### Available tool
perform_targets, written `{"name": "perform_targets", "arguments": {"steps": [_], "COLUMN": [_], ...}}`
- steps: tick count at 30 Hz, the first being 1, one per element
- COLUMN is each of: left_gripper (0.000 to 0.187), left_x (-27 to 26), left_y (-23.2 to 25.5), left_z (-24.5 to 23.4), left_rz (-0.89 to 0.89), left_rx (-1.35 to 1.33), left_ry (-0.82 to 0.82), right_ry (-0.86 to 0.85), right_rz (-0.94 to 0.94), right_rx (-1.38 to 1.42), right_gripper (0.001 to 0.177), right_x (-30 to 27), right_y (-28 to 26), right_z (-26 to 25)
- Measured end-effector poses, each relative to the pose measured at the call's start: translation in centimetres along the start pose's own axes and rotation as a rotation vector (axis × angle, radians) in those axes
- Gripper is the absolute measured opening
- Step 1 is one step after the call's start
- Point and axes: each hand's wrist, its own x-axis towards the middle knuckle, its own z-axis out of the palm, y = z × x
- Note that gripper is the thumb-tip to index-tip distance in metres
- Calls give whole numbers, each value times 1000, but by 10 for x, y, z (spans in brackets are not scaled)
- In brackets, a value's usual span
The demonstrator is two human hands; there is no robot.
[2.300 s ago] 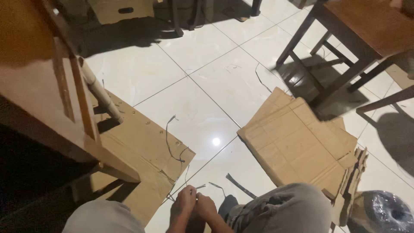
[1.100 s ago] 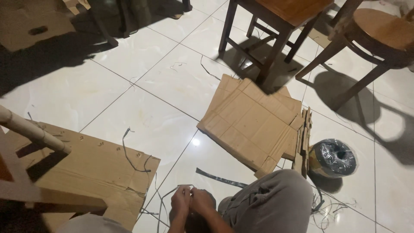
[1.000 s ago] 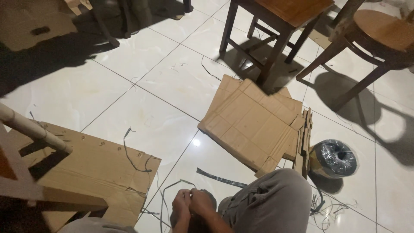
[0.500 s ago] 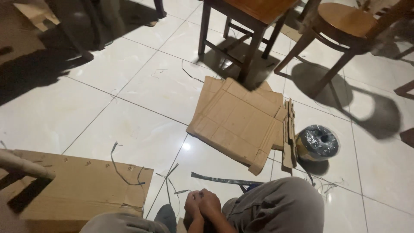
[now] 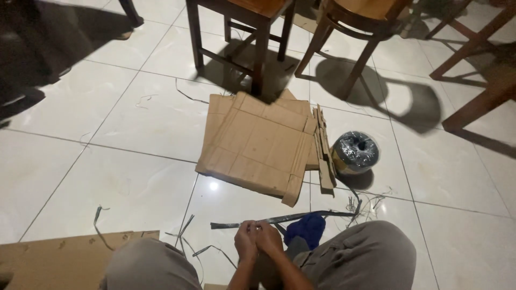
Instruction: Wrapping wooden chair legs with cardboard and wire for protection
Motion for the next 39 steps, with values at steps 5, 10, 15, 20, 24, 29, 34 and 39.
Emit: {"name": "perform_targets", "arguments": {"steps": [5,10,15,20,24,29,34,39], "left_gripper": [29,32,37,40,37,40,37,40], "left_x": [4,20,39,21,1,3,24,17], "left_y": [40,21,-18,15,77,38,29,55], "left_z": [8,36,63,58,49,51,54,47], "left_rz": [-14,186,305,118,-154,230,-231,-270], "left_rx": [142,206,357,409,439,520,458,373], "left_ry": [-196,-232,-338,-451,-524,-462,-455,-390], "right_ry": [79,150,352,415,352,457,329,659], "right_rz": [44,94,201,388,607,387,316,8], "right_rx": [86,180,397,327,284,56,16,60], "right_gripper": [37,39,38,49,48,46,58,50], "right_x": [28,48,127,166,118,195,262,286], "right_y": [28,70,158,162,76,134,181,216], "right_z": [-11,-14,5,-69,-184,-182,-170,-129]}}
